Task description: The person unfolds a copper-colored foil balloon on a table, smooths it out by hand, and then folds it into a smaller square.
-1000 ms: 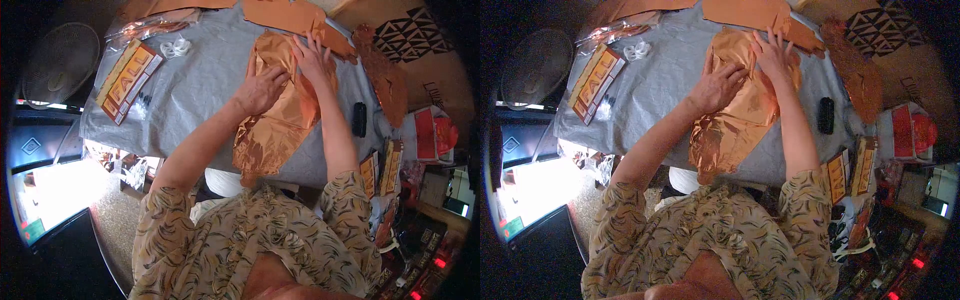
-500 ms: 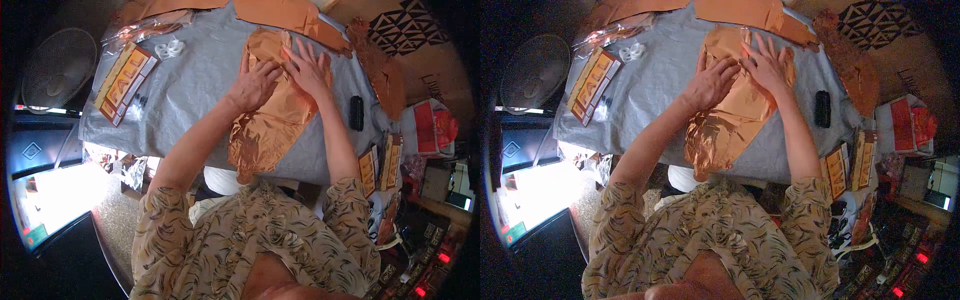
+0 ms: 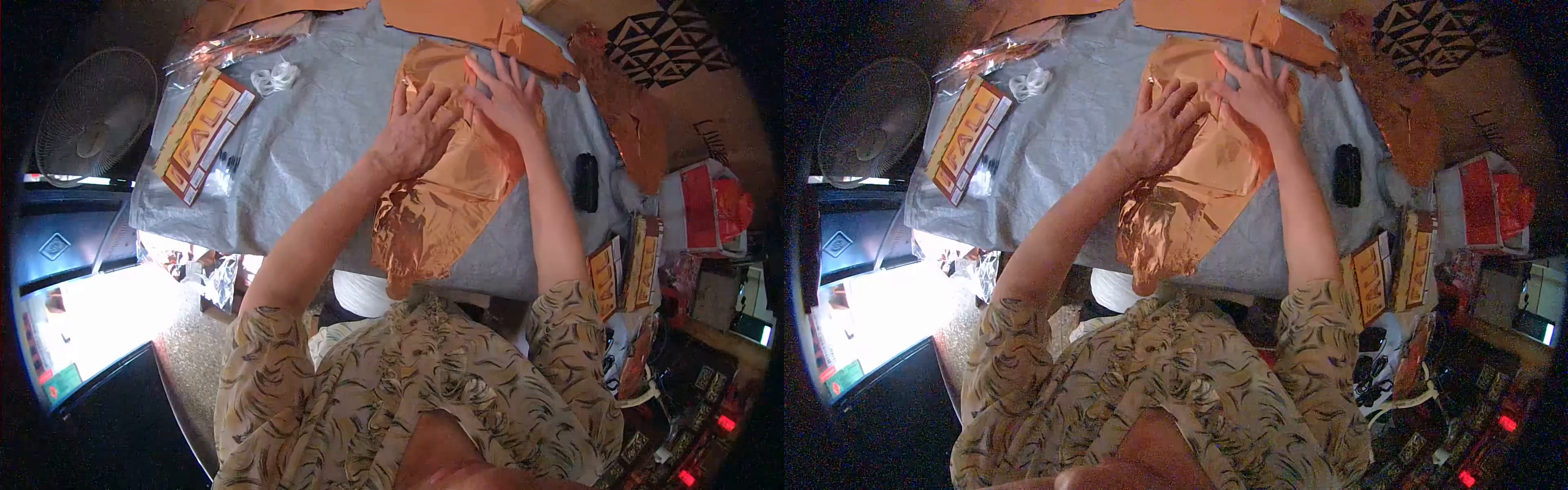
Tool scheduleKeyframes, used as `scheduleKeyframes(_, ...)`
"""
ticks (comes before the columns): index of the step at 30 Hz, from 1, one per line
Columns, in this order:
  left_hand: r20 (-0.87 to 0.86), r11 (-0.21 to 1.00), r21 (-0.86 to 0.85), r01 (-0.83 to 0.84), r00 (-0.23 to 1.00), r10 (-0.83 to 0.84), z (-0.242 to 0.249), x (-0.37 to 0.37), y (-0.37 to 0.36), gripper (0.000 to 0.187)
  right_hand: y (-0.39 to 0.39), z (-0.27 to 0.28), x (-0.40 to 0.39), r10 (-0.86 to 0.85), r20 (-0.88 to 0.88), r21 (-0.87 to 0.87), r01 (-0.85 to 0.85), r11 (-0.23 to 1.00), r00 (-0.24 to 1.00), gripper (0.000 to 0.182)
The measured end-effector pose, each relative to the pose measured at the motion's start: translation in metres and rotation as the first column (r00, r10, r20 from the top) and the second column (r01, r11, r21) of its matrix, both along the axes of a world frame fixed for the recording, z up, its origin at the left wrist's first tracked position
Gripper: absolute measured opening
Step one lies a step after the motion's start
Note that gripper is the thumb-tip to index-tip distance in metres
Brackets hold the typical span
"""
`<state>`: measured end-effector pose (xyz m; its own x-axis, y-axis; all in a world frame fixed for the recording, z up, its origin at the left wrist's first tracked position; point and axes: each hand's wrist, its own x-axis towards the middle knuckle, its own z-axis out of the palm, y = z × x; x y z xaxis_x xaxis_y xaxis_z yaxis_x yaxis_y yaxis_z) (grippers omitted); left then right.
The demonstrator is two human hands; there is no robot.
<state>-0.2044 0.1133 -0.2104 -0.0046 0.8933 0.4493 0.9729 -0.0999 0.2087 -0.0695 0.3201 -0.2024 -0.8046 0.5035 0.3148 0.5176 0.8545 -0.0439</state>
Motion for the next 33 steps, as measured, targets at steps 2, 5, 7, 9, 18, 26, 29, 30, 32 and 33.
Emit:
scheduleKeyframes(2, 0.008, 1.000, 0.026, 0.009, 1.000, -0.010, 0.002, 0.000, 0.000, 0.040, 0.007, 0.006, -0.007, -0.022, 0.024, -0.005, 0.022, 1.000, 0.999, 0.061)
scheduleKeyframes(5, 0.023, 0.997, 0.076, 0.008, 1.000, -0.010, 0.002, 0.001, 0.000, 0.036, 0.019, -0.001, -0.019, -0.069, -0.006, 0.095, 0.069, 0.993, 0.998, 0.059)
scheduleKeyframes(7, 0.012, 0.996, 0.083, 0.013, 1.000, -0.014, 0.000, 0.001, 0.001, 0.036, 0.021, -0.002, -0.021, -0.085, -0.027, 0.112, 0.087, 0.990, 0.996, 0.058)
scheduleKeyframes(9, -0.006, 0.997, 0.080, 0.003, 1.000, -0.003, -0.002, 0.000, 0.001, 0.036, 0.016, 0.004, -0.015, -0.093, -0.051, 0.134, 0.099, 0.986, 0.994, 0.057)
scheduleKeyframes(18, -0.013, 0.999, 0.048, -0.011, 1.000, 0.012, -0.010, -0.002, 0.005, 0.038, -0.149, 0.046, 0.068, 0.097, -0.014, -0.027, -0.098, 0.995, 0.995, 0.045)
scheduleKeyframes(26, -0.045, 0.996, 0.087, -0.002, 0.999, 0.006, -0.012, -0.003, 0.006, 0.039, -0.169, 0.040, 0.119, -0.168, -0.266, -0.314, 0.080, 0.946, 0.949, 0.039)
scheduleKeyframes(29, -0.058, 0.995, 0.095, 0.019, 0.998, -0.013, -0.010, -0.004, 0.005, 0.039, -0.122, 0.033, 0.119, -0.502, -0.202, -0.284, 0.440, 0.852, 0.841, 0.043)
scheduleKeyframes(30, -0.050, 0.995, 0.099, 0.027, 0.999, -0.022, -0.009, -0.003, 0.005, 0.039, -0.110, 0.028, 0.117, -0.593, -0.112, -0.177, 0.571, 0.802, 0.798, 0.047)
scheduleKeyframes(32, -0.049, 0.995, 0.096, 0.036, 0.998, -0.031, -0.008, -0.001, 0.004, 0.038, -0.103, 0.025, 0.106, -0.608, -0.107, -0.123, 0.597, 0.793, 0.786, 0.048)
scheduleKeyframes(33, -0.046, 0.995, 0.095, 0.031, 0.999, -0.027, -0.007, -0.002, 0.004, 0.037, -0.102, 0.025, 0.099, -0.613, -0.102, -0.065, 0.610, 0.790, 0.783, 0.049)
